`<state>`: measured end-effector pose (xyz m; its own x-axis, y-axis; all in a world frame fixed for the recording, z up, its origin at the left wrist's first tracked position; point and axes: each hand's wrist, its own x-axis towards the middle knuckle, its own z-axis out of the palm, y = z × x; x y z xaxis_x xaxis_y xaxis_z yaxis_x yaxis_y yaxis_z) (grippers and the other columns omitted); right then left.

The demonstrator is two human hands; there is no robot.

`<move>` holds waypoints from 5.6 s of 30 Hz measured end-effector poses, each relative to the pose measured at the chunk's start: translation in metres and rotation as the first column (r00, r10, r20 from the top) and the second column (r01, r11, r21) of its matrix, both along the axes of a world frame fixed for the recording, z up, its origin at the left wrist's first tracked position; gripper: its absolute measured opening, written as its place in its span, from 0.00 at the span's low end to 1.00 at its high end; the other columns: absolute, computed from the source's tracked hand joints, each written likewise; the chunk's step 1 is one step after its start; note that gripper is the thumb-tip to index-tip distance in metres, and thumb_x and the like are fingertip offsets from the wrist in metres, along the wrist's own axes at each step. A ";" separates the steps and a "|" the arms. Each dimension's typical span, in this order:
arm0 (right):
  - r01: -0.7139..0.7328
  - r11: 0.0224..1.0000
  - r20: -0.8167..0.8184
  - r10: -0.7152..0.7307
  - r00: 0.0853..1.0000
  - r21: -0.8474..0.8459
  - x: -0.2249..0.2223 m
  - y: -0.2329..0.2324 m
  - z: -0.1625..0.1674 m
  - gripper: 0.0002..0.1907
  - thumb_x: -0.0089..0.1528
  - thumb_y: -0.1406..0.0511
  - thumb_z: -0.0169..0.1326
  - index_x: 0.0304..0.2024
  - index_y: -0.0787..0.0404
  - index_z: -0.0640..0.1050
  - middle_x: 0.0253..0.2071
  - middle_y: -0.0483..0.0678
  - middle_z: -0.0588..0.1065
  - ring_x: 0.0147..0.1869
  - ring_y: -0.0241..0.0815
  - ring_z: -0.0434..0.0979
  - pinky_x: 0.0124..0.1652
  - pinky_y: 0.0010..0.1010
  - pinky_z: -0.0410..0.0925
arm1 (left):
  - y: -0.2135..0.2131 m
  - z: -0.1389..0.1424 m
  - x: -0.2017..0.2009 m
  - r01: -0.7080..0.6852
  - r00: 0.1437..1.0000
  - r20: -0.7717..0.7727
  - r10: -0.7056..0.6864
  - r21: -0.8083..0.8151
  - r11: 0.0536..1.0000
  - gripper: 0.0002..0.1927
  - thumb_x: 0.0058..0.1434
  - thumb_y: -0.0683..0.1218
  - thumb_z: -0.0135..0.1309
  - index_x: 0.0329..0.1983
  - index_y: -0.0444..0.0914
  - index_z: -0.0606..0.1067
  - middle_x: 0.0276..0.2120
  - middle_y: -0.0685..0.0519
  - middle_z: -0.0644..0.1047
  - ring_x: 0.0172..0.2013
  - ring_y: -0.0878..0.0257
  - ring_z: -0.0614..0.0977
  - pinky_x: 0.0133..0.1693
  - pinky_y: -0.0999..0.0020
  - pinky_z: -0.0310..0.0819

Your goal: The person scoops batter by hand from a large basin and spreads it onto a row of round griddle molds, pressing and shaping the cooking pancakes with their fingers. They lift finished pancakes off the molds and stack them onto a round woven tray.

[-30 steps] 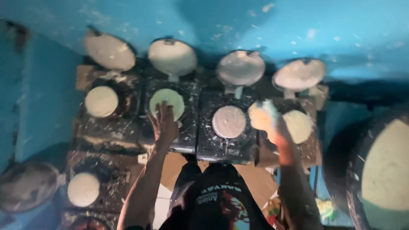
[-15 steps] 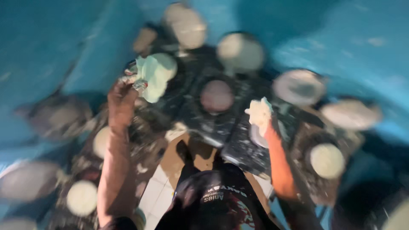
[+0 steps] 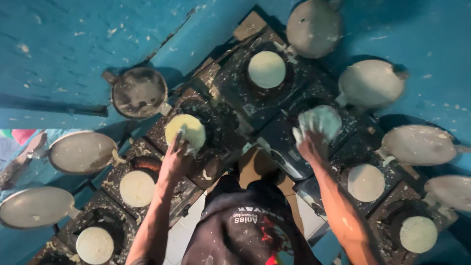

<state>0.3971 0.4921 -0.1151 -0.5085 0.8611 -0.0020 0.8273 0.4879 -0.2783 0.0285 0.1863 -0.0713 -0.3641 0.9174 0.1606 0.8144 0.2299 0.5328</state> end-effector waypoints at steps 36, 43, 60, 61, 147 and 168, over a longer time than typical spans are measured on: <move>0.563 0.825 -0.046 -0.561 0.827 0.052 0.148 0.134 0.033 0.21 0.65 0.55 0.47 0.53 0.62 0.76 0.52 0.51 0.77 0.56 0.49 0.78 0.54 0.40 0.72 | 0.265 0.017 0.179 0.655 0.746 -0.102 -0.658 -0.066 0.753 0.13 0.64 0.46 0.57 0.50 0.42 0.72 0.61 0.46 0.73 0.65 0.41 0.74 0.62 0.50 0.71; 0.296 0.833 -0.459 -0.515 0.724 -0.468 0.147 0.103 0.041 0.21 0.65 0.56 0.48 0.54 0.62 0.76 0.53 0.51 0.77 0.57 0.48 0.77 0.55 0.39 0.71 | 0.325 -0.022 0.231 0.305 0.864 0.472 -0.175 -0.215 0.928 0.19 0.65 0.46 0.56 0.57 0.35 0.71 0.61 0.38 0.73 0.62 0.37 0.73 0.61 0.48 0.68; -0.432 0.499 -0.562 -0.827 0.020 -0.751 0.148 -0.015 0.075 0.21 0.65 0.58 0.49 0.56 0.61 0.75 0.57 0.50 0.76 0.60 0.48 0.76 0.58 0.37 0.70 | 0.402 -0.009 0.131 0.029 0.979 -0.190 -0.068 -0.199 0.980 0.49 0.48 0.53 0.64 0.70 0.32 0.59 0.67 0.27 0.60 0.62 0.28 0.66 0.55 0.31 0.61; -0.419 0.508 -0.561 -0.828 0.003 -0.753 0.152 -0.011 0.074 0.21 0.65 0.59 0.49 0.57 0.61 0.75 0.57 0.50 0.76 0.61 0.48 0.76 0.58 0.37 0.70 | 0.407 -0.006 0.129 0.032 0.984 -0.164 -0.067 -0.209 0.977 0.50 0.46 0.54 0.66 0.70 0.32 0.59 0.66 0.28 0.60 0.61 0.28 0.66 0.55 0.32 0.61; -0.088 0.988 -0.631 0.148 0.761 0.126 -0.146 0.191 0.070 0.29 0.74 0.50 0.40 0.63 0.67 0.72 0.60 0.59 0.74 0.62 0.57 0.75 0.61 0.48 0.68 | 0.064 -0.018 0.077 -0.660 0.747 -0.264 0.610 -0.185 0.729 0.30 0.49 0.57 0.61 0.53 0.36 0.77 0.68 0.36 0.63 0.71 0.31 0.55 0.64 0.23 0.24; -0.824 0.112 -0.749 -0.497 0.438 -0.556 -0.228 -0.057 0.046 0.24 0.74 0.54 0.46 0.64 0.64 0.72 0.58 0.59 0.75 0.54 0.60 0.77 0.52 0.54 0.73 | -0.203 0.081 -0.055 -0.543 0.839 0.093 0.535 0.097 0.834 0.19 0.54 0.45 0.65 0.49 0.36 0.77 0.51 0.44 0.77 0.48 0.44 0.80 0.49 0.55 0.76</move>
